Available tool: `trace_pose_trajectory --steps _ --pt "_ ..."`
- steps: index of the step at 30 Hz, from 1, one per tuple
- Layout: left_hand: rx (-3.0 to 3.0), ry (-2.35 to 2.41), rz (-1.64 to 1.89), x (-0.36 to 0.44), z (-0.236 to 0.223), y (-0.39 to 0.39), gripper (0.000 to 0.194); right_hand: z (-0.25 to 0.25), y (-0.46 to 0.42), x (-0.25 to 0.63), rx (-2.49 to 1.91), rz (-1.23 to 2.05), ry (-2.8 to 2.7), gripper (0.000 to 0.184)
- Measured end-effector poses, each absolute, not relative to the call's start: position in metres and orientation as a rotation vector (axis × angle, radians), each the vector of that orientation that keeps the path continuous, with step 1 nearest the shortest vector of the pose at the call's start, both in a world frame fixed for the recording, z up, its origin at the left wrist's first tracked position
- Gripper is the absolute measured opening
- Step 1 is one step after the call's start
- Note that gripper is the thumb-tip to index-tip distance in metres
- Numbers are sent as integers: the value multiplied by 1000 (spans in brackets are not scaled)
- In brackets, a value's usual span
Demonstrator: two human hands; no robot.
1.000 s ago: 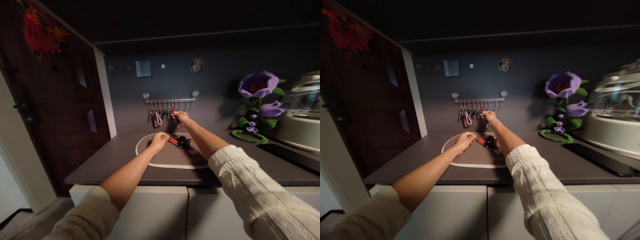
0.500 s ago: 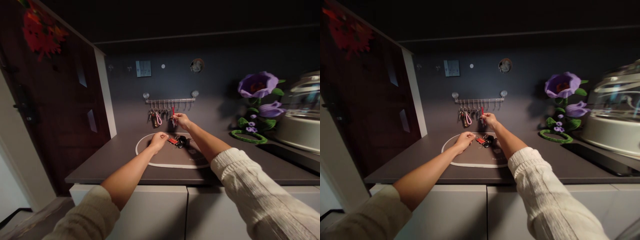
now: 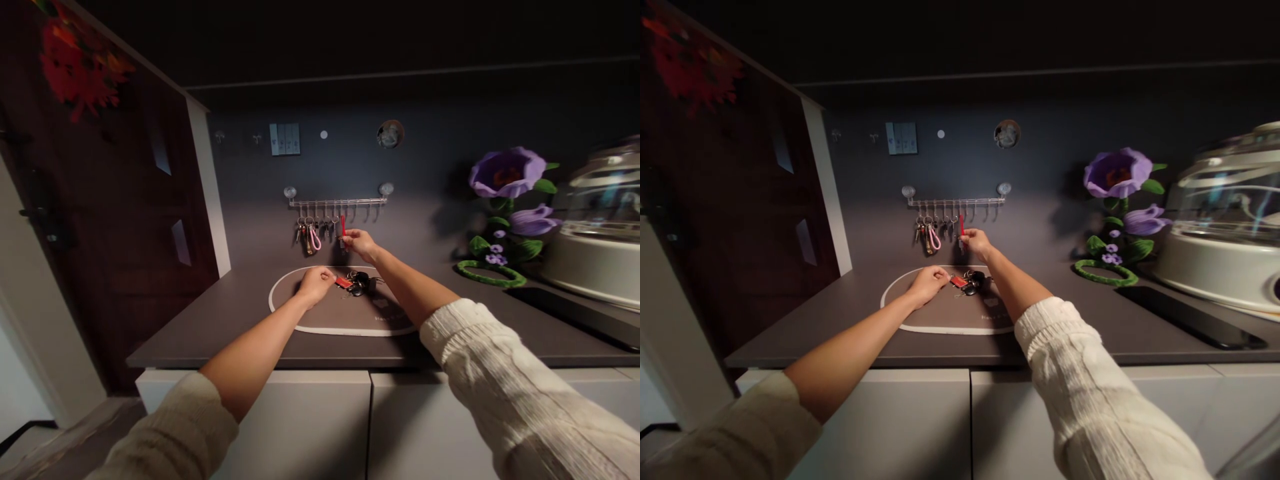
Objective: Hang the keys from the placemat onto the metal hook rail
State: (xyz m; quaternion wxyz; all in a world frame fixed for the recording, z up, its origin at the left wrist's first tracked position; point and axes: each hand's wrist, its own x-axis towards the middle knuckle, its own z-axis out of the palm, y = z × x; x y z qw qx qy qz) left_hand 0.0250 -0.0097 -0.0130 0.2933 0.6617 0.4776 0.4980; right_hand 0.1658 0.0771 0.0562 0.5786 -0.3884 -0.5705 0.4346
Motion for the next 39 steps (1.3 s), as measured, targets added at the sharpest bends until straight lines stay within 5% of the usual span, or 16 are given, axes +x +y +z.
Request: trace_pose_trajectory --steps 39 --pt "1909 1929 940 48 -13 -3 14 18 15 198 -1049 664 -1474 21"
